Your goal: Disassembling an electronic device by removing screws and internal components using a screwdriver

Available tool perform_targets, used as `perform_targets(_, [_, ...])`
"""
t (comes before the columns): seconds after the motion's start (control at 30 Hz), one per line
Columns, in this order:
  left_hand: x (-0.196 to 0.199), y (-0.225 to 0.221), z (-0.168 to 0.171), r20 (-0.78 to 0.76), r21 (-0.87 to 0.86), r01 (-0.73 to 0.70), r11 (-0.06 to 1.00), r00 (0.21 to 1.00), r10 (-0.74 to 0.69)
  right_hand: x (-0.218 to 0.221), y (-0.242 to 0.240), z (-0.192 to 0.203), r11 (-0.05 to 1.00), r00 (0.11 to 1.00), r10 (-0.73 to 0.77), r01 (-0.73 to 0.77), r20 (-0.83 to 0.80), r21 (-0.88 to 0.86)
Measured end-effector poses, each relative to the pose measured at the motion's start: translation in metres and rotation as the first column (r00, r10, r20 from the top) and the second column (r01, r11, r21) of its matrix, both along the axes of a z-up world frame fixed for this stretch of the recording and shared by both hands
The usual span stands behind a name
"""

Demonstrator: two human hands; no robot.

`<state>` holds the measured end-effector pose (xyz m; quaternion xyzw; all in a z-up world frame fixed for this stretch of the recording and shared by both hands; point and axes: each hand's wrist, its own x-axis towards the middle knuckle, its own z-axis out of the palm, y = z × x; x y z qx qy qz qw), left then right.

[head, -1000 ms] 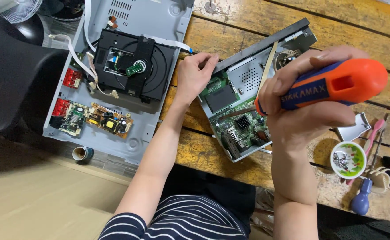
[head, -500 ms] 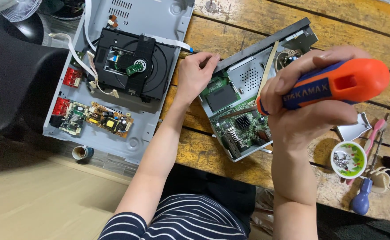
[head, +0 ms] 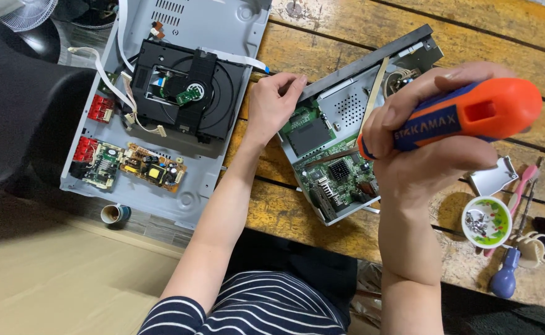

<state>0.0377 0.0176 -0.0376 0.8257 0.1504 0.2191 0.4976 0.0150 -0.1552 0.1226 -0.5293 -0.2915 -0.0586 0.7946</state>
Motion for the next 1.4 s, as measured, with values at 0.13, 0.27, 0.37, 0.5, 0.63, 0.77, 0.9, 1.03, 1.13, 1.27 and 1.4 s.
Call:
perform_targets(0.13, [0.002,0.001,-0.003,-0.02,0.001,-0.009,1.0,1.0,0.009,-0.001,0.001,0.0,1.0,1.0,0.0,0.0,-0.009,-0.007])
perform_targets(0.27, [0.001,0.001,-0.003,0.0,0.013,-0.002,1.0,1.0,0.002,-0.001,0.003,0.0,1.0,1.0,-0.009,0.01,0.018,-0.016])
perform_targets(0.37, [0.001,0.001,-0.003,-0.006,0.015,-0.005,1.0,1.0,0.005,0.002,0.006,-0.002,1.0,0.998,-0.002,0.002,0.068,0.0])
perform_targets(0.5, [0.001,0.0,-0.002,0.0,0.027,-0.01,1.0,1.0,0.01,-0.001,0.014,-0.001,0.998,0.966,0.057,-0.05,0.253,-0.034])
perform_targets(0.63, [-0.003,-0.003,-0.002,0.044,0.089,-0.034,0.996,0.999,0.03,-0.01,0.011,0.005,0.975,0.953,0.221,-0.209,0.207,-0.077])
perform_targets(0.77, [-0.035,-0.008,0.041,0.261,0.038,0.2,0.979,0.944,-0.203,-0.01,0.003,0.019,0.91,0.883,0.018,0.179,0.468,-0.373])
perform_targets(0.9, [-0.072,-0.017,0.061,0.522,-0.227,0.754,0.616,0.629,-0.577,-0.011,0.0,0.025,0.879,0.854,0.002,0.246,0.521,-0.408])
perform_targets(1.03, [-0.076,-0.019,0.074,0.506,-0.328,0.808,0.489,0.587,-0.631,-0.009,-0.013,0.003,0.85,0.853,-0.064,0.318,0.518,-0.42])
perform_targets(1.13, [-0.074,-0.021,0.079,0.566,-0.33,0.83,0.449,0.555,-0.61,-0.008,-0.012,0.021,0.846,0.73,-0.019,0.375,0.683,-0.378])
perform_targets(1.27, [-0.081,-0.023,0.081,0.546,-0.395,0.785,0.477,0.619,-0.565,-0.009,-0.017,0.034,0.779,0.792,0.057,0.346,0.607,-0.524])
perform_targets(1.4, [-0.087,-0.03,0.088,0.577,-0.39,0.757,0.524,0.644,-0.502,-0.001,-0.021,0.05,0.749,0.808,0.217,0.222,0.549,-0.624])
